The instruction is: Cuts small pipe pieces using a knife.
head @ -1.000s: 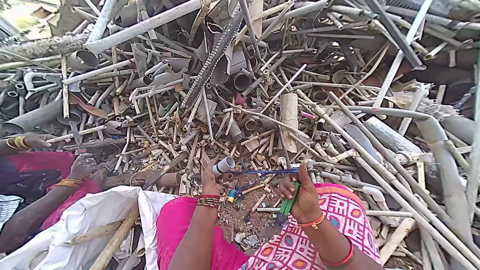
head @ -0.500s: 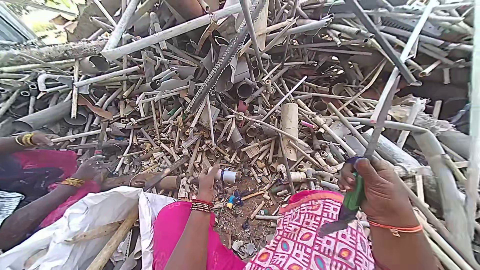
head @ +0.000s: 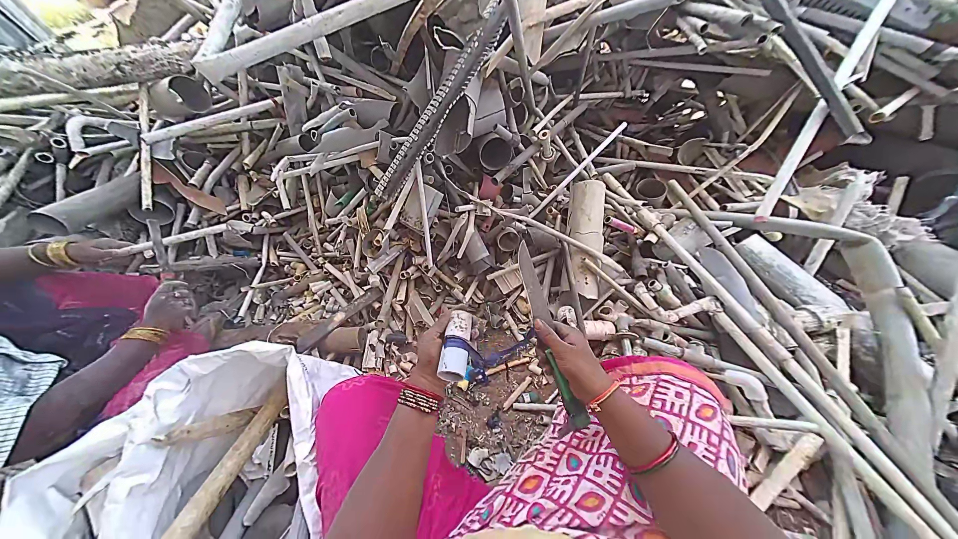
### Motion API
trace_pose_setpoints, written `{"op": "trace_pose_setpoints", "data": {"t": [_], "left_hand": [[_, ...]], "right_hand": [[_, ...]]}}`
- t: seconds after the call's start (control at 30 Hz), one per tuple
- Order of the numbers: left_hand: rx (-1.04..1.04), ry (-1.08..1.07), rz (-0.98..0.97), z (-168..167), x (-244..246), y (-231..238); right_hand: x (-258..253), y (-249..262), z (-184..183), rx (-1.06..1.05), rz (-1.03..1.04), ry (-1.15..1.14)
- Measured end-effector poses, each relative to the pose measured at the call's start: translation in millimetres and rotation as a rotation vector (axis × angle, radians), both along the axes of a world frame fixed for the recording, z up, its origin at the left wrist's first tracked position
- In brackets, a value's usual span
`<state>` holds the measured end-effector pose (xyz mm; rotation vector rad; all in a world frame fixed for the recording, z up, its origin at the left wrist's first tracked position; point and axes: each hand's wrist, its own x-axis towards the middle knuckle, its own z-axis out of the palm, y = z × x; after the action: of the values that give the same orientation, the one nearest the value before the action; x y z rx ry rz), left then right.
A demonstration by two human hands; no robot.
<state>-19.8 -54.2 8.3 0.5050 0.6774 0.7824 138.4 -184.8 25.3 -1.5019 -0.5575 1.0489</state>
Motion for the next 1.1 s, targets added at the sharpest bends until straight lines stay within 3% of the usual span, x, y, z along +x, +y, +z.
{"op": "trace_pose_setpoints", "data": {"t": [0.17,0.37,0.47,0.67,0.77,0.97,1.1], "left_hand": [[0.022,-0.023,-0.065,-0.8,5.0,-9.4],[0.118,0.024,-0.199,-4.6,8.6,-15.0],[0.196,0.146,-0.294,0.7,8.5,-21.5],[0.552,0.471,-0.466,-6.5,11.1,-16.7],[0.714,0.644,-0.539,-8.8,12.4,-11.9],[0.908,0.945,-0.434,-19.2,22.1,-7.9],[0.899,1.030,-0.171,-26.5,29.5,-10.1]], "right_hand": [[-22.8,6.7,-14.6,0.070,0.001,0.042],[-32.2,4.2,-15.4,-0.003,0.229,0.173],[-31.5,4.5,-16.8,-0.035,0.152,0.202],[-25.7,-7.6,-7.6,-0.037,0.198,0.131],[-29.9,-13.5,-3.4,-0.049,0.148,0.212],[-34.1,-16.7,3.8,-0.068,0.074,0.368],[-39.1,-17.1,8.0,-0.102,0.073,0.423]]}}
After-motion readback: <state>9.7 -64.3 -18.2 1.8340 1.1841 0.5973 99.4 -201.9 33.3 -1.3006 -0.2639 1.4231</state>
